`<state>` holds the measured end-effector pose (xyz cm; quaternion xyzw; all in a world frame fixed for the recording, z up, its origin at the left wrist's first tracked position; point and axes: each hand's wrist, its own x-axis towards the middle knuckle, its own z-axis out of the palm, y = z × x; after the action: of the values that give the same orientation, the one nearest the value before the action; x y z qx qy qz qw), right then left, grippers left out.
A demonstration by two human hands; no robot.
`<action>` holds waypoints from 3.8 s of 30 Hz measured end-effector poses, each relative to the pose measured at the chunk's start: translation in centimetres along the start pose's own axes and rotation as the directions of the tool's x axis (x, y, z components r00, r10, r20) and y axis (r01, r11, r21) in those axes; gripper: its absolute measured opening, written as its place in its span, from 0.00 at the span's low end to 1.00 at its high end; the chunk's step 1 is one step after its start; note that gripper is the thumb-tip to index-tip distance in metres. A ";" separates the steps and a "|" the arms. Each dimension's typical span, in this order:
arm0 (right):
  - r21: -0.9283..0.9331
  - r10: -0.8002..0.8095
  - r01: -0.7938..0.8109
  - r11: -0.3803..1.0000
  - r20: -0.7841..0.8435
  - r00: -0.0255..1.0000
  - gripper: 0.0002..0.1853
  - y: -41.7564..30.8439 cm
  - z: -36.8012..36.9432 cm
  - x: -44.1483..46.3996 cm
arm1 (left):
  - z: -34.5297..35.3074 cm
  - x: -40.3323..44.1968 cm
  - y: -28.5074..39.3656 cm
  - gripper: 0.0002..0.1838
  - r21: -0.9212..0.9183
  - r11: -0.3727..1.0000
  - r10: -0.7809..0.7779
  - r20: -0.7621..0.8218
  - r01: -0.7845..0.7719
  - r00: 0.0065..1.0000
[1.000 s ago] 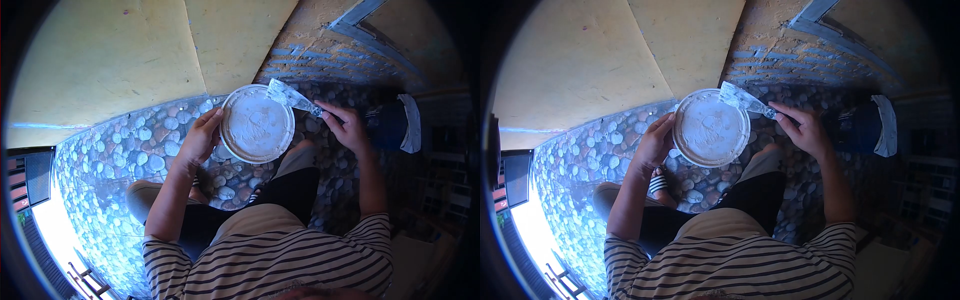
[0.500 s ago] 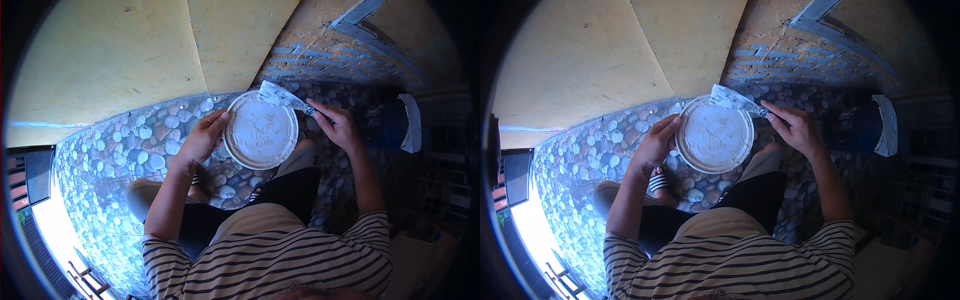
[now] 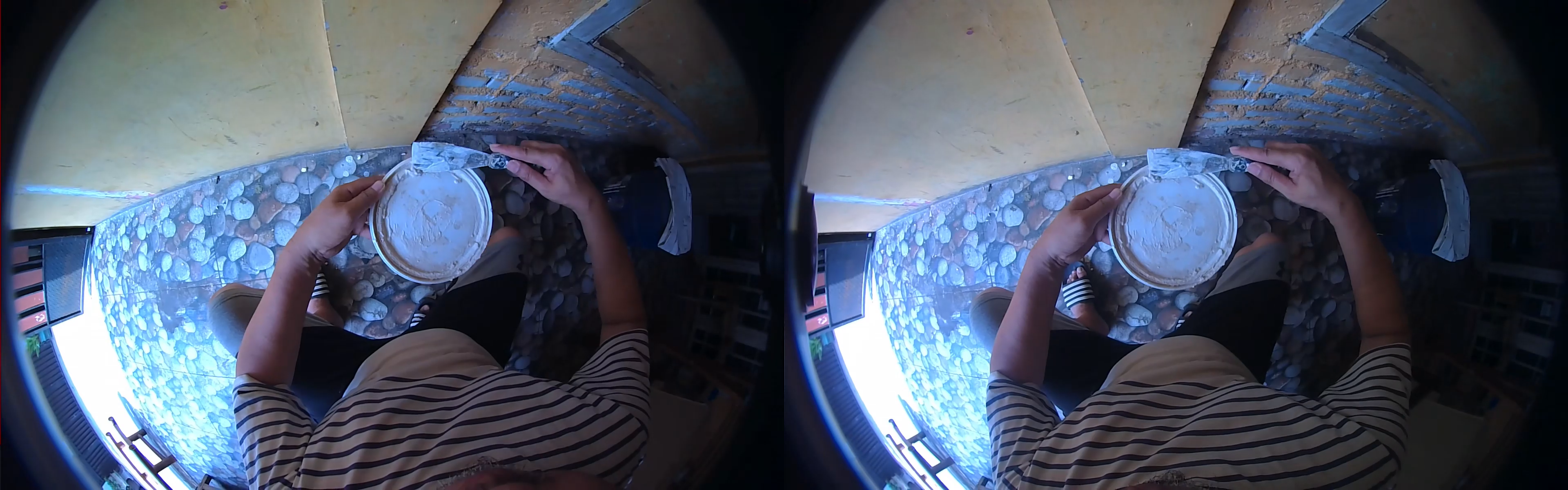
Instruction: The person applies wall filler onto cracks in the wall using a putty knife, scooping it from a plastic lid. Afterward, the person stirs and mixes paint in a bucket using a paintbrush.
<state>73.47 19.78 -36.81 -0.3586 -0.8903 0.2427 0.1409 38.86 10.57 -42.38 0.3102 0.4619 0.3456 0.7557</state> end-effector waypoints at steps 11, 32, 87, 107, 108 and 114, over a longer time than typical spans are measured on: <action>-0.034 -0.141 0.140 0.990 -0.036 0.989 0.18 -0.1 0.2 1.5 | -0.2 0.3 -0.1 0.22 -0.071 0.997 -0.005 0.033 0.007 0.999; -0.067 -0.008 0.008 0.998 0.001 1.000 0.19 -2.7 2.3 -0.3 | -0.3 1.7 -1.0 0.20 -0.149 0.988 0.032 0.013 -0.029 0.999; -0.245 0.159 -0.233 0.941 -0.287 0.945 0.15 -4.1 -0.6 -2.8 | -0.4 3.1 -1.2 0.19 -0.149 0.977 0.132 -0.125 -0.150 0.983; -0.473 0.124 -0.168 0.865 -0.123 0.985 0.20 -4.6 -0.7 -6.2 | 0.1 2.7 -2.0 0.19 -0.216 0.944 0.210 -0.189 -0.249 0.959; -0.439 0.131 -0.183 0.880 -0.145 0.981 0.19 -4.8 -0.3 -6.3 | -0.1 2.9 -2.3 0.19 -0.231 0.938 0.218 -0.190 -0.259 0.957; -0.194 0.217 -0.265 0.944 -0.241 0.946 0.18 -5.6 3.3 -7.9 | -0.1 3.0 -2.4 0.21 -0.265 0.913 0.249 -0.236 -0.309 0.939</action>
<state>74.41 9.61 -37.16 -0.5031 -0.8404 0.1161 0.1646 40.32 11.60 -45.79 0.2201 0.4276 0.5450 0.6868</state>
